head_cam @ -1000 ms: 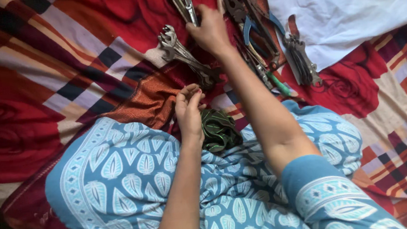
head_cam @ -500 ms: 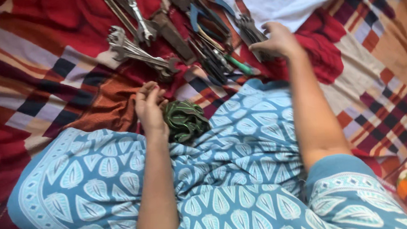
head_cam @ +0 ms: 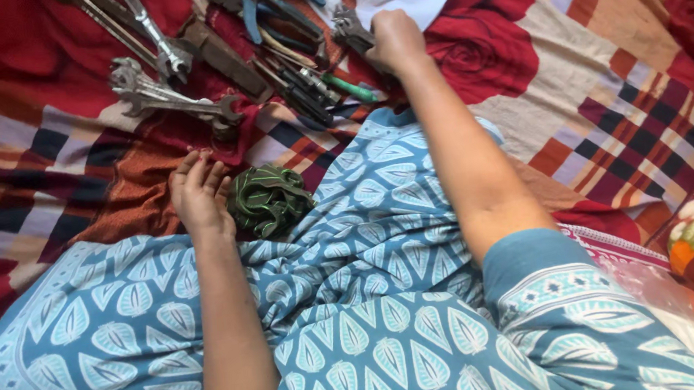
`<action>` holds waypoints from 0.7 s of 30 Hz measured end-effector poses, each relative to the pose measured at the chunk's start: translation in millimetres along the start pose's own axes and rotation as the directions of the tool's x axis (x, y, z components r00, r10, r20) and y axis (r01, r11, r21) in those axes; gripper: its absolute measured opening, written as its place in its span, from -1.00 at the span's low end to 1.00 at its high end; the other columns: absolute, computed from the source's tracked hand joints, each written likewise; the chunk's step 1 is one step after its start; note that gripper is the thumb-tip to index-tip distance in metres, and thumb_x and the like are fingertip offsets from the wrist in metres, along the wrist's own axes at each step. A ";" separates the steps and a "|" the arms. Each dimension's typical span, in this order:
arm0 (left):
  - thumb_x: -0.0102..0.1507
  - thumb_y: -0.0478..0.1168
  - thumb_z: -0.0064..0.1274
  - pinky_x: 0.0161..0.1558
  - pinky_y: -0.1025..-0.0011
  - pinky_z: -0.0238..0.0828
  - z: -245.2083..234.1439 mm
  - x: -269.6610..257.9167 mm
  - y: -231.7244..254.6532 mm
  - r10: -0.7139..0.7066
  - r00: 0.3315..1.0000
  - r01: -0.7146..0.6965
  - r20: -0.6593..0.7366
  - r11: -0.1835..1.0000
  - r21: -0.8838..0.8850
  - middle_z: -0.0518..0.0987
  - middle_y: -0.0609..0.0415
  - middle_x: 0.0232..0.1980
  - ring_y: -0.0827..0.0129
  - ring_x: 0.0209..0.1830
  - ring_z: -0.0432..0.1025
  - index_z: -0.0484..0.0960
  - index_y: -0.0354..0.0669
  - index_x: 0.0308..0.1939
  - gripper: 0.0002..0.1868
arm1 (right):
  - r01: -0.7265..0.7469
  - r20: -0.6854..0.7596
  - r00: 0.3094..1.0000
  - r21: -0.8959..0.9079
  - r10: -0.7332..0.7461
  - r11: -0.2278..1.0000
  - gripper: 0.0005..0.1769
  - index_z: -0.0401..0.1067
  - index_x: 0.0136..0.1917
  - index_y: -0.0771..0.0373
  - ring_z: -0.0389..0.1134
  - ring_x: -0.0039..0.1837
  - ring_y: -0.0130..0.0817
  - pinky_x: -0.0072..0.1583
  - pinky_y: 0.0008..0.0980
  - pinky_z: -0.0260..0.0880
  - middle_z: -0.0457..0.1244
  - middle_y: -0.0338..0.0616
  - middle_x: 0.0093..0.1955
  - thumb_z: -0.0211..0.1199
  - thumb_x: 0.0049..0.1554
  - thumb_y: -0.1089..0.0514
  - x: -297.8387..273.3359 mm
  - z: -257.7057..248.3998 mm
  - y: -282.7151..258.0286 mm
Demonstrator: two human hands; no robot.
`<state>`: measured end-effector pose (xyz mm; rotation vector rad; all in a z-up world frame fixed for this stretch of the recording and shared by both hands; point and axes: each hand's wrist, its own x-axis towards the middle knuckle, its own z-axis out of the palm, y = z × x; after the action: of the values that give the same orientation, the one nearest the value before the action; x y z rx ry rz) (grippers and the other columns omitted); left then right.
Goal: The person sits cross-legged and organizes a collection of hand tools, including wrenches, pliers, and a metal file, by picking them up and placing them into a white paper bag. The person also handles a green patterned cloth and a small wooden block during the process.
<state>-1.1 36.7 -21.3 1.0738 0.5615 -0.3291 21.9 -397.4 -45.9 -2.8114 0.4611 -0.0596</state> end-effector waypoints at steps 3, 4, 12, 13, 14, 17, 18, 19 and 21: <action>0.33 -0.23 0.12 -0.22 0.49 0.47 3.6 2.2 -2.0 -0.018 1.000 0.018 0.014 1.000 0.004 0.60 0.15 -0.10 0.43 -0.19 0.54 0.54 -0.06 0.07 -0.76 | -0.069 -0.082 0.994 0.035 0.072 0.997 -0.75 0.60 -0.20 0.30 0.43 -0.05 0.19 0.04 0.01 0.44 0.38 0.25 -0.16 0.46 -0.20 0.19 1.6 0.4 -3.7; 0.33 -0.23 0.13 -0.22 0.48 0.47 0.7 1.5 -1.9 -0.025 1.000 0.025 0.007 1.000 0.009 0.59 0.14 -0.12 0.43 -0.19 0.54 0.54 -0.06 0.07 -0.77 | -0.098 -0.090 0.991 0.047 0.102 0.994 -0.77 0.61 -0.20 0.28 0.43 -0.04 0.18 0.06 0.00 0.45 0.38 0.24 -0.15 0.43 -0.19 0.22 2.1 2.8 -5.6; 0.31 -0.23 0.09 -0.22 0.47 0.47 -9.2 -4.0 1.4 -0.012 1.000 0.012 0.018 1.000 -0.021 0.64 0.18 -0.01 0.44 -0.17 0.56 0.53 -0.05 0.06 -0.76 | -0.065 0.400 0.917 0.143 0.002 0.988 -0.45 0.59 -0.07 0.34 0.47 -0.06 0.00 0.06 -0.16 0.46 0.41 0.20 -0.11 0.61 -0.31 0.05 -7.1 -16.1 13.2; 0.31 -0.23 0.09 -0.22 0.47 0.48 -8.6 -4.3 1.4 -0.011 1.000 0.011 0.014 1.000 -0.021 0.64 0.18 0.01 0.45 -0.16 0.56 0.53 -0.05 0.07 -0.76 | -0.053 0.468 0.884 0.131 -0.015 0.990 -0.41 0.59 -0.05 0.34 0.47 -0.06 -0.02 0.06 -0.16 0.46 0.41 0.19 -0.10 0.62 -0.33 0.04 -9.3 -17.7 11.7; 0.32 -0.23 0.09 -0.21 0.47 0.48 -9.4 -5.6 1.4 -0.013 1.000 0.014 0.023 1.000 -0.025 0.64 0.16 0.01 0.44 -0.15 0.56 0.53 -0.06 0.08 -0.75 | -0.032 0.481 0.876 0.118 -0.029 0.993 -0.42 0.60 -0.03 0.32 0.48 -0.05 -0.02 0.06 -0.17 0.47 0.42 0.18 -0.09 0.60 -0.33 0.05 -14.2 -17.0 8.3; 0.33 -0.23 0.09 -0.20 0.48 0.47 -5.9 -5.0 3.7 -0.018 0.999 0.020 0.046 0.999 -0.026 0.63 0.13 0.01 0.43 -0.14 0.55 0.53 -0.07 0.10 -0.74 | -0.002 0.503 0.863 0.085 -0.042 0.996 -0.42 0.62 -0.01 0.27 0.48 -0.04 -0.01 0.07 -0.17 0.48 0.42 0.16 -0.06 0.56 -0.33 0.06 -20.7 -16.8 -2.8; 0.33 -0.23 0.09 -0.21 0.47 0.47 -4.8 -5.7 4.4 -0.020 0.999 0.021 0.045 1.000 -0.020 0.63 0.13 0.01 0.42 -0.14 0.55 0.53 -0.07 0.10 -0.74 | -0.012 0.502 0.864 0.079 -0.029 0.997 -0.42 0.62 0.00 0.28 0.48 -0.03 -0.01 0.07 -0.17 0.48 0.42 0.17 -0.06 0.56 -0.33 0.06 -21.6 -17.4 -4.3; 0.33 -0.23 0.10 -0.22 0.47 0.47 -3.9 -6.7 4.7 -0.022 0.999 0.023 0.043 1.000 -0.015 0.62 0.12 0.01 0.41 -0.14 0.54 0.52 -0.08 0.10 -0.74 | -0.023 0.502 0.865 0.072 -0.016 0.997 -0.42 0.62 0.00 0.29 0.48 -0.02 0.00 0.07 -0.16 0.48 0.42 0.17 -0.06 0.56 -0.32 0.06 -22.7 -17.8 -4.3; 0.34 -0.23 0.09 -0.22 0.48 0.47 -4.3 -10.6 5.5 -0.019 0.999 0.020 0.041 1.000 -0.017 0.63 0.11 0.01 0.41 -0.13 0.56 0.52 -0.09 0.10 -0.74 | -0.097 0.552 0.834 0.126 0.012 0.987 -0.42 0.58 0.02 0.28 0.47 -0.03 -0.04 0.08 -0.18 0.46 0.42 0.13 -0.06 0.55 -0.25 0.01 -22.5 -17.5 -0.3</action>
<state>-8.1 42.9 -12.6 1.0433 0.5375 -0.3624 -0.9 -394.8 -28.9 -2.5007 0.3726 0.6848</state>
